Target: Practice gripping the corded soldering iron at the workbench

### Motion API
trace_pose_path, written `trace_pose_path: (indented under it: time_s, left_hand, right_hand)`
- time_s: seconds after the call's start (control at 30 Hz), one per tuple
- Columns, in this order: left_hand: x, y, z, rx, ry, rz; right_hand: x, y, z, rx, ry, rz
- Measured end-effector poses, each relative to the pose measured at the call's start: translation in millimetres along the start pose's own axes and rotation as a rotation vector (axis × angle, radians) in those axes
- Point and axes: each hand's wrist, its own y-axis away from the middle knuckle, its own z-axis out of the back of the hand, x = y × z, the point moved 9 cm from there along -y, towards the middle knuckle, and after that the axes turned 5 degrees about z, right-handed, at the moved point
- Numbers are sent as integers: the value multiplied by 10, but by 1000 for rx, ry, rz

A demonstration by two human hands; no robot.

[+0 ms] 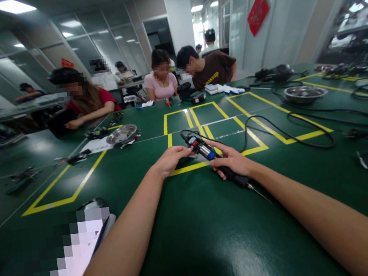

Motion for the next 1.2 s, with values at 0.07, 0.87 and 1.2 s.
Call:
trace_pose_path:
  time_s: [0.07,0.87,1.2]
  left_hand:
    - [-10,10,-9,2,8,4]
    - [0,6,-22,-68,-15,22]
    - [24,14,66,-23,48,44]
  right_hand:
    - [-6,0,4,0,-2,1]
    - [7,-6,18,-5,39,0]
    - [726,416,1373,-690,663,-169]
